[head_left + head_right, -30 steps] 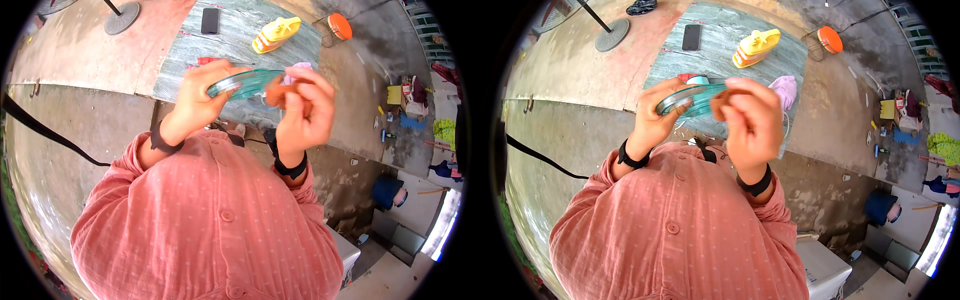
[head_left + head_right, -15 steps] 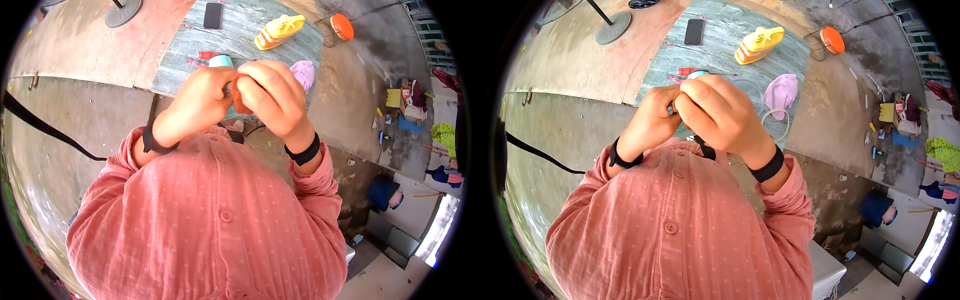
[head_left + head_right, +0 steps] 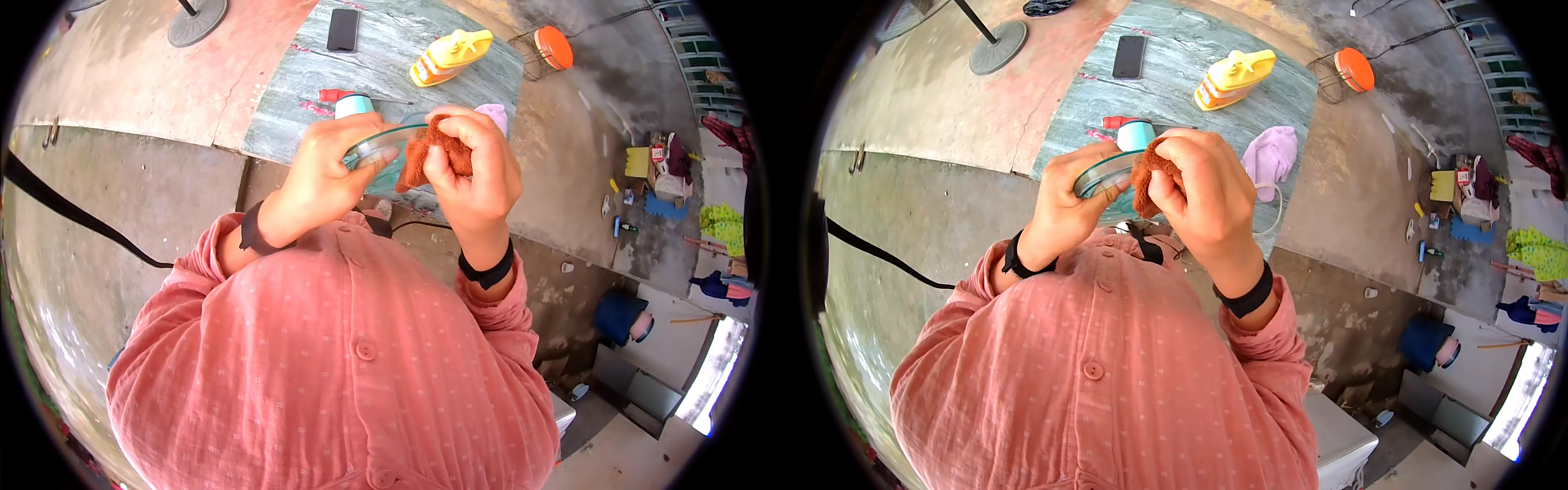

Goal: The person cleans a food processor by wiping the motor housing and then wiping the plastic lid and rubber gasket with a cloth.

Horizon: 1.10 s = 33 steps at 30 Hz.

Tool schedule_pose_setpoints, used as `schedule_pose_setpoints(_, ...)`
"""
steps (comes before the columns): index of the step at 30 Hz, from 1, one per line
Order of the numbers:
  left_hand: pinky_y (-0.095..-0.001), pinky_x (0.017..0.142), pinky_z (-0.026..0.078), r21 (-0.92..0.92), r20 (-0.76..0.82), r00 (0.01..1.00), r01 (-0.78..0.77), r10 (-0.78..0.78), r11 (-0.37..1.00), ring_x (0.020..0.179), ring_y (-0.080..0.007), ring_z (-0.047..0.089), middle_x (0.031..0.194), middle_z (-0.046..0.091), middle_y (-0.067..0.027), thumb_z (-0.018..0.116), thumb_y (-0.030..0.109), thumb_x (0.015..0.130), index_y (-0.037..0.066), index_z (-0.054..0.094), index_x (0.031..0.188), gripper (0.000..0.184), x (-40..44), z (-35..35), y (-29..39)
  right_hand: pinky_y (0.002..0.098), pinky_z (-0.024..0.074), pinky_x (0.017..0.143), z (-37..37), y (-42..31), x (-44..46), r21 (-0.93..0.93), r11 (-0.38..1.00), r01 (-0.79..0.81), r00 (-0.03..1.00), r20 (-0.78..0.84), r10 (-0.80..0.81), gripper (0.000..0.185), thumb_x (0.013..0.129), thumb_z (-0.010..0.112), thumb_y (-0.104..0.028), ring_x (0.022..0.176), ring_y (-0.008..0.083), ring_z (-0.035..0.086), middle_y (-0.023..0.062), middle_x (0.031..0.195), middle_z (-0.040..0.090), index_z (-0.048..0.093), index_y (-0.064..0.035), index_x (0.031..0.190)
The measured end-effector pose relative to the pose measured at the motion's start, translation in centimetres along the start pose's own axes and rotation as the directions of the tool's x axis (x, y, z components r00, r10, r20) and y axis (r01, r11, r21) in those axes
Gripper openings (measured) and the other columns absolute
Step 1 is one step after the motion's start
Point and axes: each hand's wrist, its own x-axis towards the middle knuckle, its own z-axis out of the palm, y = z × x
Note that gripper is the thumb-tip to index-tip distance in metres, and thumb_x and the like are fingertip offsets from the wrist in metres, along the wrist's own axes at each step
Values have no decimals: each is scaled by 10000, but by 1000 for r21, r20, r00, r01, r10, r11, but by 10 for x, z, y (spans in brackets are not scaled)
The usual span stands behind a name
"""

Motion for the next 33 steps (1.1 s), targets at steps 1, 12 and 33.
schedule_pose_setpoints(1, -341, 598, 436, -10, 27, 1000, 14, -14, 1000, 665, -339, 532, 753, 548, -152, 623, 23, 741, -11, 602, 880, 145, 0, 0, 1, 309, 464, 571, -1, 0, -1, -1, 1000, -1, 1000, -2, 1, 241, 664, 621, 65, 666, 249, 557, 119, 813, 580, 525, 16, 880)
schedule_pose_setpoints(12, -282, 798, 440, -45, 301, 947, 134, -115, 990, 886, -151, 561, 980, 611, -81, 623, 25, 772, 2, 519, 1118, 362, 17, -9, -4, 306, 475, 566, -5, 6, -5, -100, 986, 133, 989, 77, -126, 329, 606, 639, 82, 679, 242, 564, 142, 829, 559, 524, 21, 908)
schedule_pose_setpoints(33, -301, 755, 481, 215, 360, 933, -109, 25, 970, 844, -194, 615, 942, 640, -130, 579, 78, 825, -26, 570, 1089, 284, 13, -37, 9, 298, 479, 546, -33, 16, -11, -163, 985, 59, 996, 79, -47, 281, 625, 600, 117, 631, 227, 579, 115, 784, 582, 540, 5, 876)
